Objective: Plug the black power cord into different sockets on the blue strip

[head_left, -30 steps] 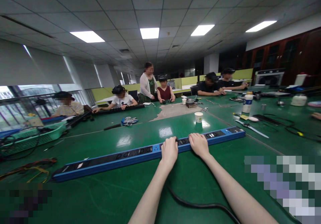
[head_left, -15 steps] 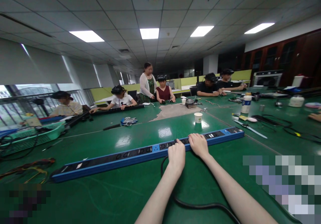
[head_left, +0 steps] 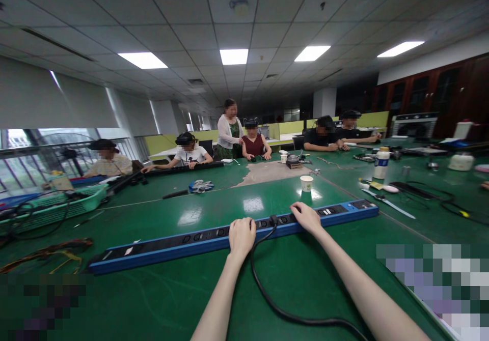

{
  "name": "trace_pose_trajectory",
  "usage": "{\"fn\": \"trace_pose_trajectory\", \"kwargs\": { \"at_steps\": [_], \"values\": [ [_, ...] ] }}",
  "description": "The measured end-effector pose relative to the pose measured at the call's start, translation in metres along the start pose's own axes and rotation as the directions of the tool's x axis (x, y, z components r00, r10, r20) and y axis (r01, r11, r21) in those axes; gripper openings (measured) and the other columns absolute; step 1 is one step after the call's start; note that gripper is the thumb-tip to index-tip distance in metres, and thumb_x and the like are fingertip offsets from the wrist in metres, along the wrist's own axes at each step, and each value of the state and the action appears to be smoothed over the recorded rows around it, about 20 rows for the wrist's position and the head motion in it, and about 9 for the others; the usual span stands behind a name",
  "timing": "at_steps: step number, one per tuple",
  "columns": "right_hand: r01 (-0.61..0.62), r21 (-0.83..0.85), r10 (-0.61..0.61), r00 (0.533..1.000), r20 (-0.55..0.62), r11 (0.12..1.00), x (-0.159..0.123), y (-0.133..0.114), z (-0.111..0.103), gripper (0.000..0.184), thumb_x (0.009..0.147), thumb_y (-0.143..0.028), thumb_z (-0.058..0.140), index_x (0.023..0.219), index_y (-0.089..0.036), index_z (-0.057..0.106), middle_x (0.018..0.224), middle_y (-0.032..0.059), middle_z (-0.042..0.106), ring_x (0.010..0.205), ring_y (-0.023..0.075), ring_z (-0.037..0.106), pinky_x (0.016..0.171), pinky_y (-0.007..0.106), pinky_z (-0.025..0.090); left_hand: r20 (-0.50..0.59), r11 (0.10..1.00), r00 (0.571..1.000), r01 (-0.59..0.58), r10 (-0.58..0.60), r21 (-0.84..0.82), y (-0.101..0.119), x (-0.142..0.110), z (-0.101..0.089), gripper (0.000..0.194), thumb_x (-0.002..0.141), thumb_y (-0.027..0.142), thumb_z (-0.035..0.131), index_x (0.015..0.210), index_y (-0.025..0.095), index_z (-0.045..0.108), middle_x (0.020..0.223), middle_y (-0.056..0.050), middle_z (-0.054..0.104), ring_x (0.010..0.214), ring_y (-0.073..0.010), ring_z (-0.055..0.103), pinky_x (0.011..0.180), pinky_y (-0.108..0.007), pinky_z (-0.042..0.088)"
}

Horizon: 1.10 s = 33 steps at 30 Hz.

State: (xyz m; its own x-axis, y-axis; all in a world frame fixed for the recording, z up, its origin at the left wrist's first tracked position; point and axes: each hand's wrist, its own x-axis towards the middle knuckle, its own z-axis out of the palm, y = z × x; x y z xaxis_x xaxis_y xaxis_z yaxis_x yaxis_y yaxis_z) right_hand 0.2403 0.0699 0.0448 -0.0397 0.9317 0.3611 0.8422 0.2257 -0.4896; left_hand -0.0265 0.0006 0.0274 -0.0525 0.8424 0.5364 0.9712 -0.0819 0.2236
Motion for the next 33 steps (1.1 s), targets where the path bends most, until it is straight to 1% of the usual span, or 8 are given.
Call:
{"fn": "trace_pose_trajectory", "kwargs": {
  "at_steps": [3, 8, 13, 18, 21, 23, 29, 33],
  "values": [
    [0.013, 0.131, -0.028, 0.994, 0.106, 0.991, 0.013, -0.020, -0.019, 0.042, 0.101, -0.047, 0.039, 0.110, -0.025, 0.073, 0.107, 0.0043, 0.075, 0.096, 0.0186, 0.067, 0.080, 0.026, 0.044, -0.128, 1.000, 0.991, -0.030, 0.030, -0.003, -0.002, -0.010, 0.016, 0.037, 0.102, 0.026, 0.040, 0.111, 0.020, 0.075, 0.109, -0.010, 0.076, 0.107, -0.0233, 0.067, 0.103, -0.037, 0.043],
    [0.167, -0.037, -0.152, 0.955, 0.255, 0.985, -0.008, -0.068, -0.016, 0.043, 0.092, -0.061, 0.055, 0.115, -0.028, 0.071, 0.098, 0.0040, 0.075, 0.093, 0.0208, 0.068, 0.077, 0.027, 0.042, -0.212, 0.999, 0.976, -0.052, 0.048, -0.011, -0.002, -0.012, 0.026, 0.035, 0.100, 0.024, 0.042, 0.111, 0.019, 0.075, 0.109, -0.010, 0.076, 0.108, -0.0237, 0.066, 0.102, -0.038, 0.042],
    [0.222, -0.124, -0.199, 0.965, 0.171, 0.967, -0.028, -0.091, -0.001, 0.028, 0.090, -0.038, 0.058, 0.112, -0.031, 0.073, 0.100, 0.0032, 0.075, 0.096, 0.0210, 0.068, 0.080, 0.028, 0.041, -0.226, 0.998, 0.972, -0.066, 0.064, -0.002, -0.004, -0.011, 0.028, 0.035, 0.101, 0.024, 0.042, 0.110, 0.019, 0.075, 0.109, -0.010, 0.076, 0.108, -0.0238, 0.066, 0.102, -0.037, 0.043],
    [0.267, 0.102, -0.272, 0.961, 0.045, 0.958, -0.015, -0.096, -0.042, 0.029, 0.095, -0.036, 0.049, 0.112, -0.029, 0.071, 0.088, 0.0002, 0.073, 0.082, 0.0157, 0.066, 0.073, 0.024, 0.042, -0.170, 0.999, 0.985, -0.035, 0.035, -0.001, 0.000, -0.013, 0.022, 0.036, 0.101, 0.024, 0.040, 0.113, 0.021, 0.074, 0.113, -0.008, 0.076, 0.112, -0.0232, 0.065, 0.105, -0.037, 0.041],
    [0.367, 0.297, -0.415, 0.902, 0.116, 0.881, -0.008, -0.089, -0.070, 0.037, 0.098, -0.027, 0.039, 0.126, -0.024, 0.064, 0.087, -0.0003, 0.073, 0.080, 0.0133, 0.066, 0.075, 0.022, 0.044, -0.139, 1.000, 0.990, -0.027, 0.026, -0.005, 0.003, -0.013, 0.017, 0.036, 0.101, 0.024, 0.040, 0.115, 0.022, 0.074, 0.116, -0.008, 0.075, 0.114, -0.0231, 0.064, 0.107, -0.037, 0.041],
    [0.390, 0.315, -0.462, 0.864, 0.199, 0.865, -0.003, -0.075, -0.080, 0.042, 0.095, -0.020, 0.042, 0.133, -0.022, 0.059, 0.089, 0.0002, 0.074, 0.083, 0.0133, 0.067, 0.077, 0.022, 0.045, -0.130, 1.000, 0.991, -0.015, 0.015, -0.001, 0.003, -0.013, 0.016, 0.037, 0.101, 0.024, 0.040, 0.116, 0.021, 0.074, 0.118, -0.008, 0.075, 0.114, -0.0233, 0.064, 0.108, -0.038, 0.040],
    [0.410, -0.137, -0.362, 0.889, 0.279, 0.902, 0.013, -0.018, -0.075, 0.025, 0.089, -0.033, 0.067, 0.112, -0.026, 0.074, 0.096, 0.0030, 0.074, 0.086, 0.0169, 0.066, 0.074, 0.022, 0.043, -0.126, 1.000, 0.992, -0.010, 0.009, -0.001, 0.003, -0.013, 0.018, 0.039, 0.102, 0.025, 0.038, 0.117, 0.021, 0.073, 0.118, -0.009, 0.075, 0.115, -0.0236, 0.064, 0.108, -0.038, 0.040],
    [0.455, -0.146, -0.407, 0.872, 0.271, 0.879, 0.019, -0.002, -0.070, 0.023, 0.088, -0.040, 0.071, 0.103, -0.024, 0.077, 0.108, 0.0050, 0.072, 0.094, 0.0169, 0.067, 0.080, 0.022, 0.044, -0.128, 1.000, 0.992, -0.022, 0.020, -0.010, 0.002, -0.013, 0.018, 0.038, 0.102, 0.025, 0.038, 0.116, 0.021, 0.073, 0.118, -0.009, 0.075, 0.114, -0.0232, 0.065, 0.108, -0.037, 0.040]
  ]
}}
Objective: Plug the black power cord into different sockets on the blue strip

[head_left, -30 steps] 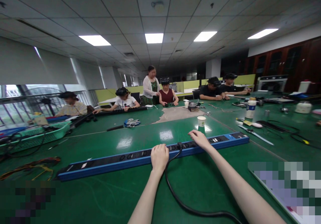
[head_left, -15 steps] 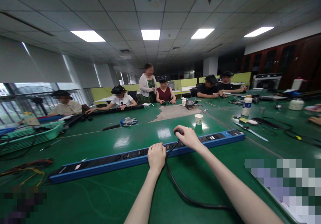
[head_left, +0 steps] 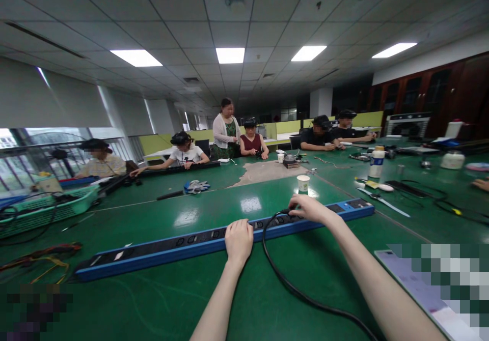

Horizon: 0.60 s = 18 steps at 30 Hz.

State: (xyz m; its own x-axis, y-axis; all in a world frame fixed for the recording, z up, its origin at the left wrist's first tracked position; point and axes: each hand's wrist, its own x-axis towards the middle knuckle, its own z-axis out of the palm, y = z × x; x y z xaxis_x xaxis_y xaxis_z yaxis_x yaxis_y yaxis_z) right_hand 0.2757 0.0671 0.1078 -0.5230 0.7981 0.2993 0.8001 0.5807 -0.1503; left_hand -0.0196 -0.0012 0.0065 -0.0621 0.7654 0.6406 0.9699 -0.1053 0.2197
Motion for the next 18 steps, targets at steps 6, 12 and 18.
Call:
{"fn": "trace_pose_trajectory", "kwargs": {
  "at_steps": [6, 12, 18],
  "values": [
    [-0.207, -0.008, 0.204, 0.968, -0.145, 0.978, 0.001, 0.002, 0.007, 0.025, 0.092, -0.044, 0.065, 0.098, -0.024, 0.078, 0.095, 0.0046, 0.076, 0.091, 0.0182, 0.069, 0.077, 0.024, 0.043, 0.007, 1.000, 1.000, 0.019, -0.019, 0.004, 0.000, 0.000, -0.001, 0.038, 0.102, 0.026, 0.038, 0.116, 0.021, 0.073, 0.119, -0.009, 0.075, 0.116, -0.0236, 0.064, 0.108, -0.037, 0.039],
    [-0.442, 0.024, 0.439, 0.882, -0.175, 0.897, 0.007, -0.007, 0.028, 0.032, 0.092, -0.050, 0.061, 0.089, -0.022, 0.077, 0.090, 0.0082, 0.077, 0.090, 0.0211, 0.071, 0.074, 0.027, 0.043, 0.002, 1.000, 1.000, 0.009, -0.009, 0.007, 0.001, 0.000, -0.001, 0.039, 0.102, 0.026, 0.038, 0.116, 0.021, 0.074, 0.118, -0.009, 0.075, 0.114, -0.0233, 0.064, 0.108, -0.037, 0.040],
    [-0.511, -0.009, 0.495, 0.838, -0.228, 0.860, 0.007, -0.027, 0.039, 0.033, 0.095, -0.050, 0.056, 0.093, -0.021, 0.073, 0.095, 0.0108, 0.075, 0.093, 0.0235, 0.070, 0.075, 0.029, 0.044, 0.000, 1.000, 1.000, 0.012, -0.012, 0.007, 0.001, 0.000, -0.002, 0.039, 0.102, 0.026, 0.038, 0.116, 0.021, 0.074, 0.117, -0.009, 0.075, 0.114, -0.0234, 0.064, 0.108, -0.037, 0.040]
  ]
}}
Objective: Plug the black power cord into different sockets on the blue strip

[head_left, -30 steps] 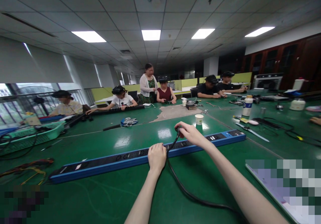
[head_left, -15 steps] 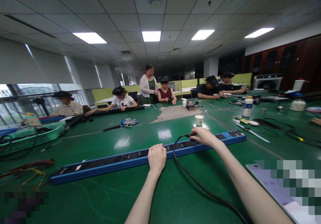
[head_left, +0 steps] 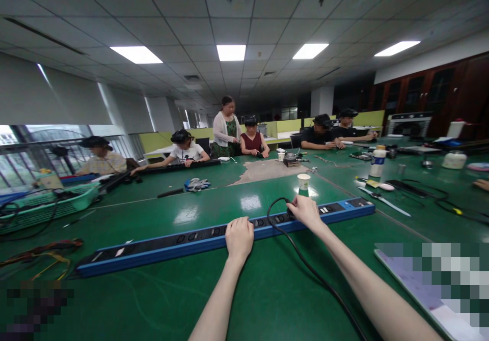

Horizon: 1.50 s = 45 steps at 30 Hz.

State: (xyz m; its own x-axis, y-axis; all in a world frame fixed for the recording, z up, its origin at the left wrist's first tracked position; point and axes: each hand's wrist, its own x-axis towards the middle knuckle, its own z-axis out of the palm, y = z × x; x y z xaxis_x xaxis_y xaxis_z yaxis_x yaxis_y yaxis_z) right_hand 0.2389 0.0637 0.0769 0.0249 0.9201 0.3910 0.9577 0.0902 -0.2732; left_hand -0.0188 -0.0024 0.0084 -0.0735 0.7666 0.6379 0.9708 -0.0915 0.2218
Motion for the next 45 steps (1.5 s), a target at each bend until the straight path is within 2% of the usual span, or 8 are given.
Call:
{"fn": "trace_pose_trajectory", "kwargs": {
  "at_steps": [12, 21, 26, 32, 36, 39, 42, 45],
  "values": [
    [0.015, -0.182, -0.018, 1.000, -0.011, 0.983, -0.017, -0.026, -0.002, 0.034, 0.099, -0.045, 0.051, 0.107, -0.016, 0.065, 0.104, 0.0170, 0.072, 0.097, 0.0286, 0.072, 0.081, 0.035, 0.048, 0.012, 1.000, 1.000, 0.007, -0.007, -0.003, -0.001, 0.000, -0.002, 0.038, 0.101, 0.025, 0.039, 0.116, 0.021, 0.073, 0.117, -0.009, 0.075, 0.115, -0.0234, 0.064, 0.108, -0.037, 0.039],
    [0.035, -0.192, -0.028, 0.999, 0.040, 0.981, -0.006, -0.027, 0.003, 0.029, 0.098, -0.041, 0.053, 0.105, -0.016, 0.066, 0.107, 0.0167, 0.073, 0.100, 0.0273, 0.071, 0.081, 0.034, 0.049, 0.015, 1.000, 1.000, 0.012, -0.012, 0.002, 0.002, -0.001, -0.005, 0.040, 0.102, 0.026, 0.036, 0.119, 0.020, 0.072, 0.118, -0.010, 0.074, 0.115, -0.0240, 0.064, 0.109, -0.038, 0.039],
    [0.033, -0.147, -0.020, 0.996, 0.084, 0.989, -0.008, -0.021, 0.007, 0.030, 0.101, -0.044, 0.049, 0.110, -0.018, 0.061, 0.112, 0.0145, 0.070, 0.100, 0.0234, 0.070, 0.080, 0.030, 0.047, 0.011, 1.000, 1.000, 0.003, -0.003, -0.004, 0.001, -0.001, -0.004, 0.040, 0.102, 0.026, 0.037, 0.119, 0.019, 0.072, 0.118, -0.010, 0.074, 0.114, -0.0237, 0.064, 0.109, -0.038, 0.039],
    [0.032, -0.152, -0.036, 0.999, -0.018, 0.988, -0.016, -0.018, 0.018, 0.031, 0.104, -0.043, 0.041, 0.110, -0.018, 0.057, 0.110, 0.0133, 0.067, 0.095, 0.0227, 0.070, 0.077, 0.030, 0.044, 0.001, 1.000, 1.000, 0.004, -0.004, -0.010, -0.001, 0.000, -0.001, 0.039, 0.102, 0.025, 0.038, 0.118, 0.019, 0.073, 0.117, -0.010, 0.075, 0.115, -0.0236, 0.064, 0.109, -0.038, 0.039],
    [0.072, -0.162, -0.074, 0.997, -0.008, 0.984, -0.015, -0.018, 0.019, 0.031, 0.106, -0.043, 0.038, 0.109, -0.017, 0.056, 0.108, 0.0117, 0.066, 0.091, 0.0222, 0.070, 0.074, 0.029, 0.042, -0.033, 1.000, 0.999, -0.017, 0.016, -0.018, -0.002, 0.000, 0.001, 0.036, 0.101, 0.024, 0.040, 0.116, 0.019, 0.073, 0.114, -0.010, 0.075, 0.112, -0.0239, 0.065, 0.107, -0.039, 0.041],
    [0.058, -0.162, -0.062, 0.998, -0.018, 0.985, -0.013, -0.023, 0.009, 0.032, 0.106, -0.043, 0.037, 0.110, -0.017, 0.055, 0.109, 0.0110, 0.065, 0.088, 0.0205, 0.069, 0.072, 0.029, 0.040, -0.078, 0.999, 0.997, -0.031, 0.029, -0.024, -0.004, 0.000, 0.005, 0.034, 0.100, 0.024, 0.042, 0.112, 0.020, 0.074, 0.110, -0.009, 0.076, 0.108, -0.0242, 0.066, 0.104, -0.040, 0.042],
    [0.059, -0.138, -0.077, 0.988, -0.137, 0.989, -0.007, -0.030, -0.018, 0.036, 0.107, -0.045, 0.034, 0.112, -0.017, 0.057, 0.109, 0.0112, 0.065, 0.085, 0.0198, 0.067, 0.072, 0.030, 0.039, -0.108, 0.999, 0.994, -0.039, 0.036, -0.025, -0.005, 0.000, 0.009, 0.033, 0.101, 0.024, 0.043, 0.110, 0.020, 0.074, 0.108, -0.009, 0.076, 0.106, -0.0243, 0.067, 0.102, -0.040, 0.043],
    [0.194, -0.139, -0.223, 0.945, -0.239, 0.971, 0.002, -0.028, -0.052, 0.038, 0.104, -0.050, 0.040, 0.102, -0.020, 0.063, 0.104, 0.0105, 0.068, 0.098, 0.0231, 0.064, 0.081, 0.032, 0.040, -0.112, 0.999, 0.993, -0.048, 0.045, -0.022, -0.007, -0.001, 0.011, 0.033, 0.101, 0.024, 0.042, 0.111, 0.019, 0.073, 0.107, -0.009, 0.076, 0.106, -0.0244, 0.066, 0.102, -0.040, 0.043]
  ]
}}
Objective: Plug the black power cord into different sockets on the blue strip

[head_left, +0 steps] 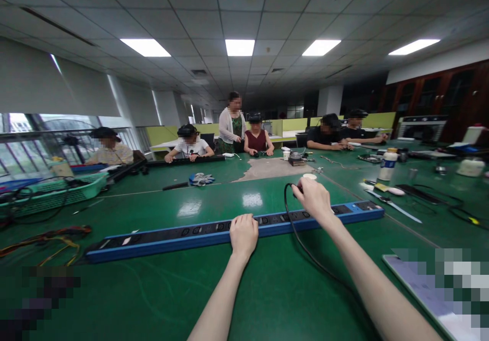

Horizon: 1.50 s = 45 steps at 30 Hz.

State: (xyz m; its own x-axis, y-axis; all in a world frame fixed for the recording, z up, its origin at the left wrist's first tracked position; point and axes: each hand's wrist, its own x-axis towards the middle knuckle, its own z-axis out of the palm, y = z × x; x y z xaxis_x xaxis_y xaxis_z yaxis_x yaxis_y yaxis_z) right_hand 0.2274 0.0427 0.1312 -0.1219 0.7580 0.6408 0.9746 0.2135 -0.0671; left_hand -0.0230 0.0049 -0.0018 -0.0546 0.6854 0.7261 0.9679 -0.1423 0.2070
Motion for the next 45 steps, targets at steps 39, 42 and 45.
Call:
{"fn": "trace_pose_trajectory", "kwargs": {
  "at_steps": [39, 42, 45],
  "values": [
    [0.104, -0.001, -0.087, 0.834, 0.544, 0.995, -0.008, 0.103, 0.020, 0.033, 0.085, -0.030, 0.061, 0.117, -0.027, 0.068, 0.108, 0.0098, 0.074, 0.098, 0.0257, 0.069, 0.077, 0.030, 0.045, -0.014, 1.000, 1.000, -0.010, 0.010, -0.014, 0.001, -0.001, 0.003, 0.033, 0.100, 0.024, 0.043, 0.111, 0.021, 0.074, 0.110, -0.009, 0.076, 0.109, -0.0242, 0.066, 0.103, -0.039, 0.042],
    [0.056, -0.055, -0.017, 0.838, 0.545, 0.997, -0.011, 0.089, 0.020, 0.033, 0.085, -0.024, 0.059, 0.115, -0.025, 0.070, 0.112, 0.0123, 0.074, 0.104, 0.0269, 0.069, 0.082, 0.032, 0.047, -0.012, 1.000, 1.000, -0.004, 0.004, -0.019, 0.001, -0.001, 0.002, 0.033, 0.100, 0.024, 0.043, 0.112, 0.021, 0.074, 0.110, -0.010, 0.076, 0.109, -0.0246, 0.066, 0.103, -0.040, 0.042],
    [0.013, -0.074, 0.029, 0.844, 0.535, 0.997, -0.013, 0.081, 0.020, 0.033, 0.085, -0.023, 0.059, 0.115, -0.025, 0.071, 0.114, 0.0124, 0.073, 0.107, 0.0263, 0.069, 0.084, 0.033, 0.048, -0.003, 1.000, 1.000, 0.001, -0.001, -0.020, 0.001, -0.001, 0.001, 0.034, 0.099, 0.024, 0.043, 0.112, 0.020, 0.074, 0.110, -0.010, 0.076, 0.109, -0.0250, 0.066, 0.103, -0.040, 0.042]
  ]
}}
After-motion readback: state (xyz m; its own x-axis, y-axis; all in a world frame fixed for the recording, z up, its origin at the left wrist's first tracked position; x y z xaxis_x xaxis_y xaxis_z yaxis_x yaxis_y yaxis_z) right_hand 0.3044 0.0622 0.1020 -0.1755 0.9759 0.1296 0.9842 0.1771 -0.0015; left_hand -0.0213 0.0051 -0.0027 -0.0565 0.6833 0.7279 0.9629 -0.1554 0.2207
